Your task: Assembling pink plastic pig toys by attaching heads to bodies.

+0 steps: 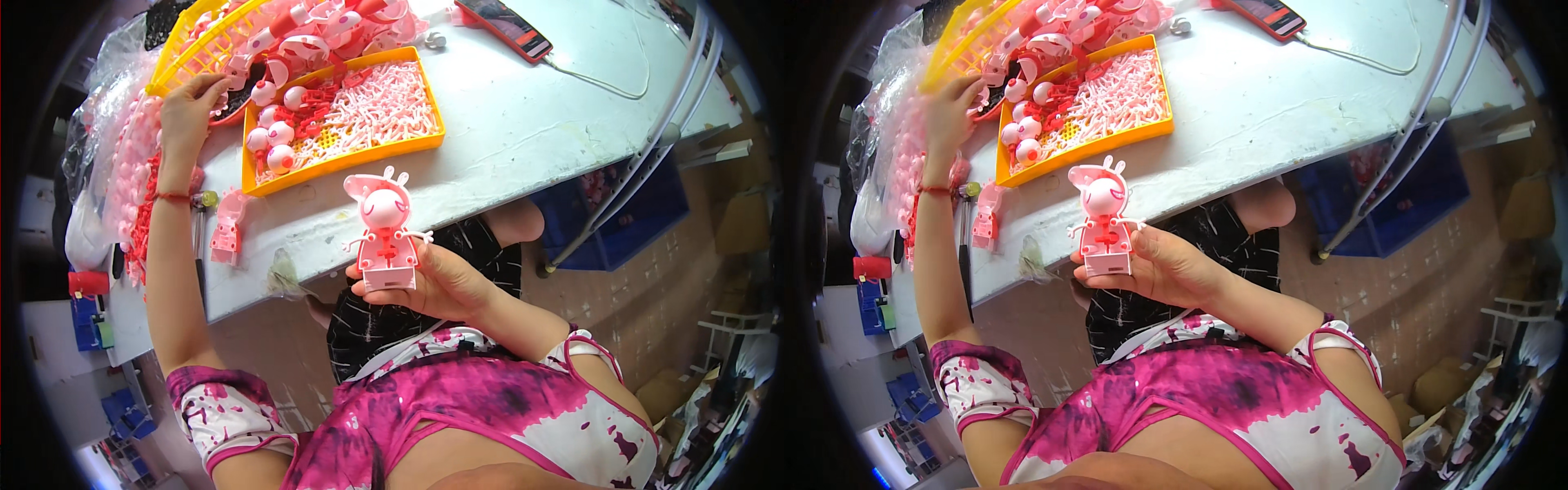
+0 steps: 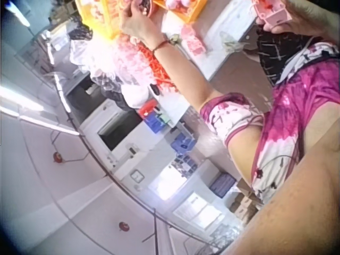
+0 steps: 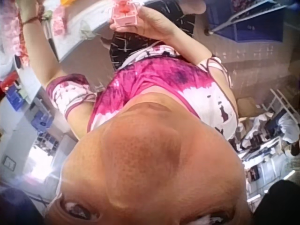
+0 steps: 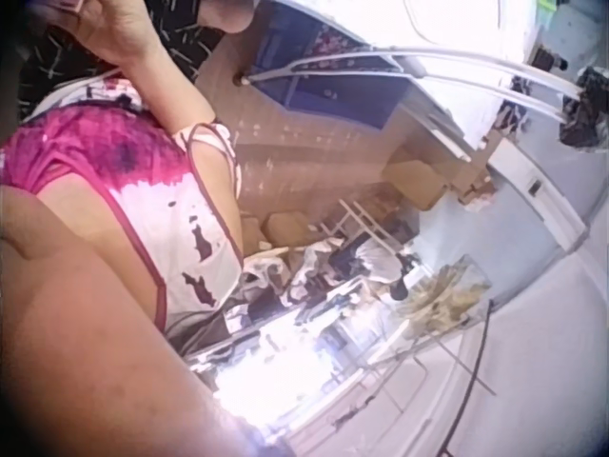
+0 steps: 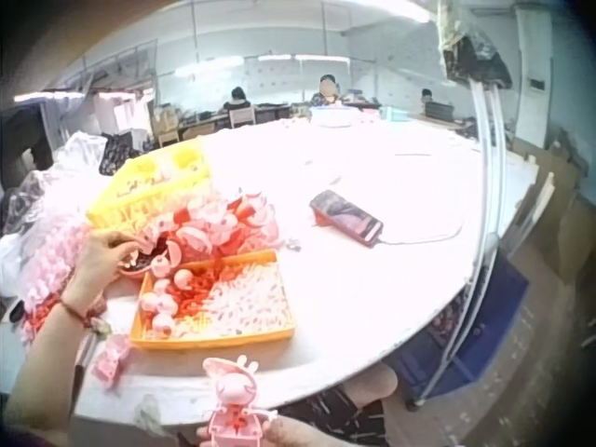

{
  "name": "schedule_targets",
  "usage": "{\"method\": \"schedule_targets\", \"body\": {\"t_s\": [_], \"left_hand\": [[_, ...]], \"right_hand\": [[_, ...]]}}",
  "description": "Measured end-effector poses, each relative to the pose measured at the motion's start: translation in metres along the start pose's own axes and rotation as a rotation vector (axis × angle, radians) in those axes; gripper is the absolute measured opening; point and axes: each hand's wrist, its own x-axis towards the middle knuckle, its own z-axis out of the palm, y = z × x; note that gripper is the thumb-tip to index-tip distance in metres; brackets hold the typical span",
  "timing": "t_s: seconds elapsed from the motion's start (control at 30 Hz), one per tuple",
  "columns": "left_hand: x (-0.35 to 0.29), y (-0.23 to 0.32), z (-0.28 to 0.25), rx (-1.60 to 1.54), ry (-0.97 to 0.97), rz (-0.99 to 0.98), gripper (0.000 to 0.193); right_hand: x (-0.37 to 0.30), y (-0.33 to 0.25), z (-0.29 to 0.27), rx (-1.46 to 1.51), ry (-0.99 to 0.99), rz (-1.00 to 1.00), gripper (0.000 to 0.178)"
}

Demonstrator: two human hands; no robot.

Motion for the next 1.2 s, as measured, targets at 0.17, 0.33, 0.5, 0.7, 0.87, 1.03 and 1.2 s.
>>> {"method": "schedule_targets", "body": {"t_s": [0.17, 0.33, 0.5, 0.7, 0.87, 1.03, 1.2], "left_hand": [[-0.059, 0.069, 0.007, -0.262, -0.058, 0.079, 0.021], [-0.107, 0.103, 0.031, -0.467, -0.177, 0.178, 0.015], [-0.095, 0.113, 0.067, -0.256, -0.226, 0.407, 0.021], [-0.042, 0.171, 0.141, -0.148, -0.164, 0.757, 0.01], [0.021, 0.192, 0.222, 0.173, -0.084, 1.069, 0.028], [0.053, 0.215, 0.277, 0.284, -0.209, 1.044, 0.026], [0.082, 0.216, 0.256, 0.65, -0.081, 0.705, 0.025]], "right_hand": [[-0.002, -0.01, 0.002, -0.025, 0.034, -0.092, 0.071], [-0.01, -0.022, 0.0, -0.029, -0.002, -0.183, 0.069], [-0.031, -0.043, 0.0, -0.024, -0.019, -0.354, 0.072], [-0.065, -0.064, -0.009, 0.103, -0.133, -0.51, 0.075], [-0.079, -0.069, -0.008, 0.105, -0.092, -0.55, 0.076], [-0.088, -0.069, -0.014, 0.168, -0.074, -0.532, 0.073], [-0.095, -0.067, -0.022, 0.235, -0.092, -0.527, 0.071]]}}
